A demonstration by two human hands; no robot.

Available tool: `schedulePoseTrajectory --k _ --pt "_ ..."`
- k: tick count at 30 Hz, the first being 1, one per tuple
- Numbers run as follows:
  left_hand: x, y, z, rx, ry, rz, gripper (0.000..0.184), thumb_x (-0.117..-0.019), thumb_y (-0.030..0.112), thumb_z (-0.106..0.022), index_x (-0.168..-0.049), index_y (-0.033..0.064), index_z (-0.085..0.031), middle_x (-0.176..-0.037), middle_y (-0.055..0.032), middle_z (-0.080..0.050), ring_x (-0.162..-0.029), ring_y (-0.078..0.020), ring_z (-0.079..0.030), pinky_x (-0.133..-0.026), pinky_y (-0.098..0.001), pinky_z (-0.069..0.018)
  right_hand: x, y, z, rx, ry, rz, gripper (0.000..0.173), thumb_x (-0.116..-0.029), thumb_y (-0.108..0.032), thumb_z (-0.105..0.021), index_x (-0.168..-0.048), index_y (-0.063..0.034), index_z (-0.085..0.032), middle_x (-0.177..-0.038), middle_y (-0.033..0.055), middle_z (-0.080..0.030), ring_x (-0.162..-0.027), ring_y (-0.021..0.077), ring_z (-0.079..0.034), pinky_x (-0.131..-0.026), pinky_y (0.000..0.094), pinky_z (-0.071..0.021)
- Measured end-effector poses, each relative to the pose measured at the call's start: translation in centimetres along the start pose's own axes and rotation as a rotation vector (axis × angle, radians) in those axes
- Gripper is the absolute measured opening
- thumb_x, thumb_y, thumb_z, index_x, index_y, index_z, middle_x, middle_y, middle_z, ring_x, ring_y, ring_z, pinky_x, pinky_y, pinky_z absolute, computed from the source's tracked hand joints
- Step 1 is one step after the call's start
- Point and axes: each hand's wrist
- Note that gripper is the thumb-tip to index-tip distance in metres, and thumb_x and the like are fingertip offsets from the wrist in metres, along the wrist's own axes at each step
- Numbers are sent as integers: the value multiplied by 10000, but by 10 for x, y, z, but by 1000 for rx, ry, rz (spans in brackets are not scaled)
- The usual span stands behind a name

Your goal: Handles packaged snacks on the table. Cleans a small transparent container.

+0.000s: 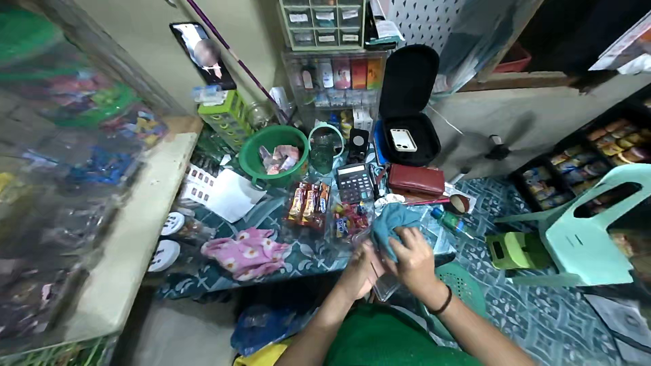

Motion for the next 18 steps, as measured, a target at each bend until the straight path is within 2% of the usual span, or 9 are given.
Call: schedulePoseTrajectory --k 1,3,6,8,11,13,15,16,18 --pt "0 5 -4 15 44 34 1049 -761 845 -542 -1415 41 -386 -1187 -20 -692 -1061 -144 -694 -903 -361 -596 -1 -7 1 -37 -34 29 218 -893 -286 -668 -899 -97 -776 -960 143 -741 -832 314 -688 -696 413 -565" --pt "0 10 -9 105 80 43 923 -840 823 -468 -1401 90 -437 -1184 -27 -690 -1087 -140 -679 -906 -361 -591 -2 -15 4 -101 -104 76 207 -893 -291 -682 -903 -107 -775 -972 122 -739 -850 294 -687 -719 400 -571" --pt "-5 13 -5 180 62 20 917 -821 827 -493 -1379 99 -486 -1197 -47 -691 -1108 -164 -676 -917 -384 -589 -5 -10 6 -170 -164 143 216 -894 -282 -683 -921 -88 -775 -966 130 -728 -858 288 -682 -725 386 -572" --pt "-5 14 -2 144 55 58 910 -845 829 -440 -1377 91 -480 -1180 -51 -696 -1084 -169 -686 -889 -380 -600 -2 -4 8 -182 -192 196 219 -902 -282 -668 -942 -92 -771 -964 131 -723 -858 284 -680 -726 376 -570" --pt "-3 12 0 20 -1 117 844 -963 737 -279 -1437 44 -370 -1216 -69 -678 -1094 -186 -687 -911 -392 -602 -3 6 10 -103 -203 193 227 -914 -301 -659 -1003 -123 -768 -999 142 -726 -858 315 -687 -685 422 -569" --pt "-2 10 -2 -4 -30 79 845 -986 700 -309 -1452 -4 -332 -1292 -99 -638 -1150 -224 -661 -948 -447 -582 -9 18 12 -45 -182 128 274 -891 -305 -665 -1088 -153 -781 -1034 157 -735 -858 348 -692 -663 467 -560" --pt "-4 13 0 -38 -32 6 1005 -911 761 -445 -1525 -16 -271 -1460 -127 -513 -1274 -270 -586 -986 -507 -554 -12 32 12 37 -153 37 299 -871 -263 -675 -1123 -143 -784 -1033 171 -736 -861 373 -697 -658 489 -563" --pt "-5 16 3 -66 -42 -17 1077 -874 794 -468 -1562 -3 -243 -1537 -135 -444 -1335 -291 -542 -1009 -530 -536 -12 37 12 85 -152 -14 295 -867 -237 -684 -1121 -127 -786 -1023 183 -733 -864 387 -701 -656 497 -571" --pt "-6 15 6 -82 -50 -18 1119 -848 830 -451 -1572 5 -236 -1575 -146 -395 -1362 -311 -517 -1010 -548 -529 -10 37 14 144 -185 -91 308 -854 -213 -709 -1133 -105 -782 -1000 204 -722 -862 404 -702 -647 504 -575"
Point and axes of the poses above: each hand's wrist, its own x-axis away from the middle knuckle, its own z-axis out of the back of the hand, y = z × x
